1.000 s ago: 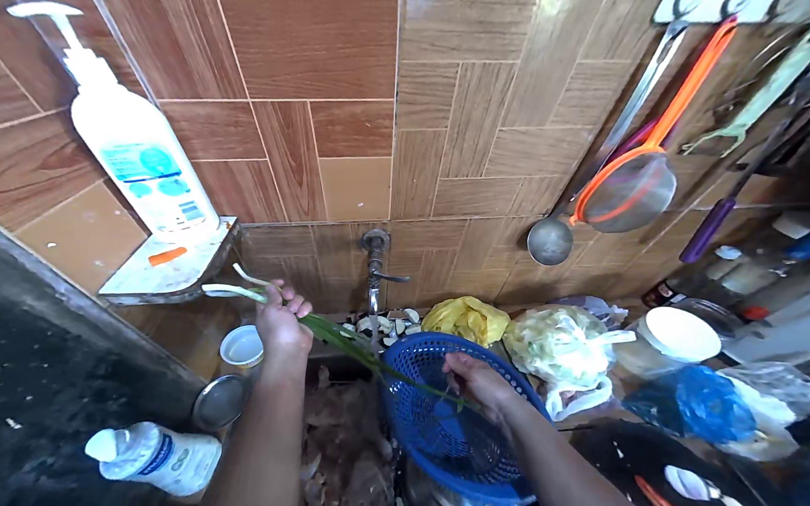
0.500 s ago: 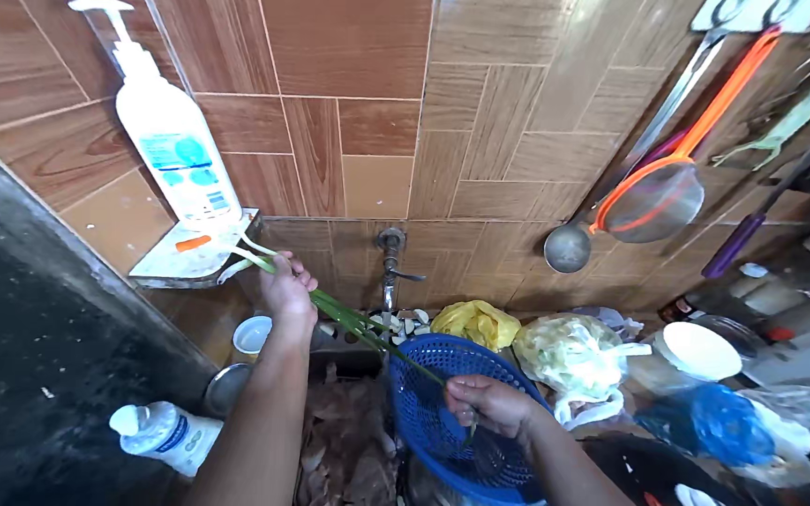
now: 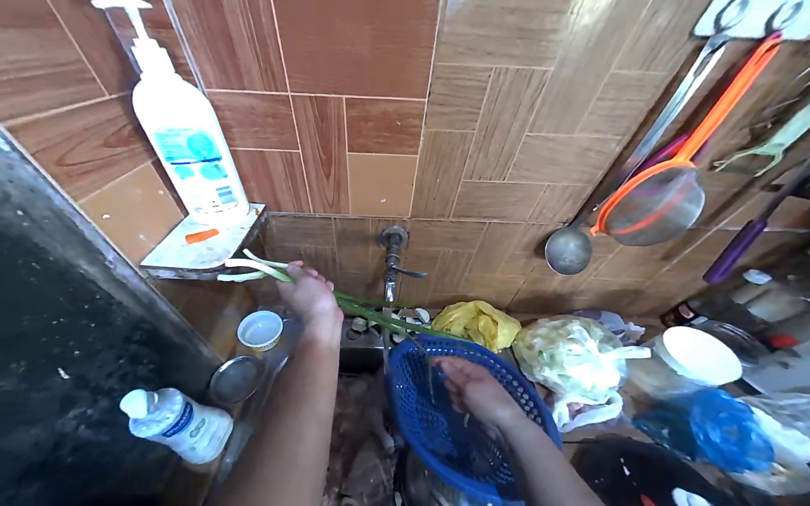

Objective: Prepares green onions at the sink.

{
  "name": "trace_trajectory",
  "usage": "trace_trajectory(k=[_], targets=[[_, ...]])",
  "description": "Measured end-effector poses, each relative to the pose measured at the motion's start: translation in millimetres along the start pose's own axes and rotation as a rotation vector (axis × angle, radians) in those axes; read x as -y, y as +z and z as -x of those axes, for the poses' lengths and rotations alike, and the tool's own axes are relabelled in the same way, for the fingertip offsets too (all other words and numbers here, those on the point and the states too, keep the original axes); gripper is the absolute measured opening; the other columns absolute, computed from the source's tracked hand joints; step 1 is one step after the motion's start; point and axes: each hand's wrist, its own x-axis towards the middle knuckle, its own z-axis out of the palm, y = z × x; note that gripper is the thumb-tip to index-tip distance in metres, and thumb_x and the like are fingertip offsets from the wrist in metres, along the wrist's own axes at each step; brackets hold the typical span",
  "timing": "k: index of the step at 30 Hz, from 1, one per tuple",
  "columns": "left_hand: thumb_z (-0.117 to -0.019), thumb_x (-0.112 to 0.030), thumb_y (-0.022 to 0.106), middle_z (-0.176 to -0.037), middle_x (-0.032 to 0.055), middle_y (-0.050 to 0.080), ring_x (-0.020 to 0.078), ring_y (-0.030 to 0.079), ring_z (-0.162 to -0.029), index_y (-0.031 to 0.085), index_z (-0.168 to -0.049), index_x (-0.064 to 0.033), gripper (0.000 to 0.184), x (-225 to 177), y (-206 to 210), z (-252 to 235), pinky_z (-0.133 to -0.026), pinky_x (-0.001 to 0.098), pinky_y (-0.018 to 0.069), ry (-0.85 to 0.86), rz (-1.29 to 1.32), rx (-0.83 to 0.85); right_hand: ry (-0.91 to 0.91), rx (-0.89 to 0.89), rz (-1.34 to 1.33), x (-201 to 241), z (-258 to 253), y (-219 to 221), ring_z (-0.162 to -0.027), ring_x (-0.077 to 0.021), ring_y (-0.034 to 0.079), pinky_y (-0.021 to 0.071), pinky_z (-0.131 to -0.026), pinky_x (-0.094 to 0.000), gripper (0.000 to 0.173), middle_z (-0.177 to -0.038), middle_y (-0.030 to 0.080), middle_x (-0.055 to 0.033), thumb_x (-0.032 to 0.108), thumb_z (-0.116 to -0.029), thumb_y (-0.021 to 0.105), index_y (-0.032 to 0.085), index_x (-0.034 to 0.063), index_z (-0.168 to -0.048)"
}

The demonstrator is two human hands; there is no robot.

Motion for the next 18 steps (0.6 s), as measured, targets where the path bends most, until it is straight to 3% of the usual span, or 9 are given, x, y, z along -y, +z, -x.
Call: trace_trajectory(k=[1,3,4,7,9,11,13,15,18], targets=[[-0.1146,-0.028,0.031,-0.074,-0.0027,0.045,0.0046,0.044,-0.051,0.047,-0.114,-0.0101,0.024,-2.1,1.8,3.3,-0.05,0.0201,0.0443,0.001,-0.011,-0.016,-0.063,0.052,0.136,6.1,-2.8,6.4,-0.063,-0.0069,0.047,0.043,-0.06,-0.0251,0.036,-0.082,0.052,0.0016,0.028,-0.1113,0.044,0.059,0.0079,-0.138],[-0.1145,-0.027,0.031,-0.078,-0.0002,0.046,0.0071,0.046,-0.054,0.048,-0.12,-0.0077,0.027,-5.6,0.2,7.9,-0.053,0.0236,0.0458,0.009,-0.044,-0.032,-0.148,0.058,0.34,14.3,-10.0,16.0,-0.092,-0.0169,0.063,0.0516,-0.086,-0.037,0.043,-0.108,0.068,-0.0109,0.035,-0.1089,0.05,0.059,0.0072,-0.141],[-0.1145,-0.028,0.031,-0.08,0.0007,0.047,0.0081,0.047,-0.056,0.049,-0.122,-0.0072,0.028,-7.9,-0.6,9.4,-0.055,0.0247,0.0463,0.014,-0.059,-0.033,-0.177,0.035,0.4,16.9,-13.5,19.9,-0.1,-0.0221,0.065,0.0508,-0.094,-0.0427,0.042,-0.112,0.069,-0.0147,0.036,-0.1089,0.051,0.062,0.0059,-0.137],[-0.1143,-0.028,0.033,-0.077,-0.0002,0.047,0.0076,0.046,-0.054,0.049,-0.118,-0.0079,0.026,-14.8,-2.4,11.5,-0.052,0.0239,0.0448,0.045,-0.064,-0.033,-0.244,0.063,0.591,28.9,-14.9,24.3,-0.107,-0.0279,0.067,0.0495,-0.099,-0.0504,0.041,-0.111,0.071,-0.016,0.033,-0.1119,0.042,0.069,0.0053,-0.124],[-0.1142,-0.028,0.033,-0.076,0.0003,0.047,0.009,0.046,-0.054,0.05,-0.118,-0.0079,0.027,-17.6,-9.6,9.5,-0.053,0.0255,0.0449,0.063,-0.084,-0.05,-0.295,0.088,0.507,27.8,-8.6,23.9,-0.089,-0.0194,0.065,0.0521,-0.086,-0.0411,0.037,-0.095,0.069,-0.0095,0.026,-0.1116,0.042,0.072,0.0045,-0.112],[-0.1143,-0.028,0.032,-0.077,0.0013,0.047,0.011,0.047,-0.056,0.052,-0.118,-0.0073,0.029,-20.4,-19.8,5.6,-0.055,0.0283,0.0459,0.052,-0.123,-0.093,-0.317,0.069,0.055,14.5,-2.5,25.4,-0.056,-0.0043,0.045,0.0417,-0.057,-0.0219,0.032,-0.066,0.048,0.0051,0.016,-0.1089,0.04,0.066,0.0059,-0.094],[-0.1141,-0.028,0.032,-0.079,0.0032,0.048,0.0133,0.05,-0.06,0.053,-0.118,-0.0068,0.03,-20.1,-31.5,0.0,-0.059,0.0312,0.0482,0.033,-0.153,-0.158,-0.226,0.014,-0.466,4.9,3.6,22.2,-0.045,-0.0015,0.039,0.039,-0.048,-0.019,0.037,-0.054,0.04,0.0099,0.015,-0.1104,0.03,0.056,0.0108,-0.085],[-0.114,-0.029,0.032,-0.085,0.0057,0.049,0.016,0.052,-0.067,0.053,-0.124,-0.006,0.032,-22.3,-46.8,-6.7,-0.065,0.0347,0.0498,0.005,-0.162,-0.206,-0.118,-0.143,-0.793,-9.7,1.2,3.5,-0.037,-0.0026,0.037,0.0387,-0.04,-0.0203,0.044,-0.045,0.037,0.0101,0.026,-0.1136,0.025,0.05,0.0169,-0.079],[-0.1145,-0.029,0.029,-0.084,0.005,0.048,0.0131,0.049,-0.063,0.05,-0.13,-0.0024,0.037,-22.1,-60.1,1.5,-0.061,0.0309,0.0477,0.02,-0.162,-0.124,-0.143,-0.274,-0.689,-1.9,4.5,-5.6,-0.037,-0.0044,0.04,0.0396,-0.04,-0.0213,0.051,-0.046,0.04,0.0086,0.034,-0.1144,0.021,0.047,0.0177,-0.073]])
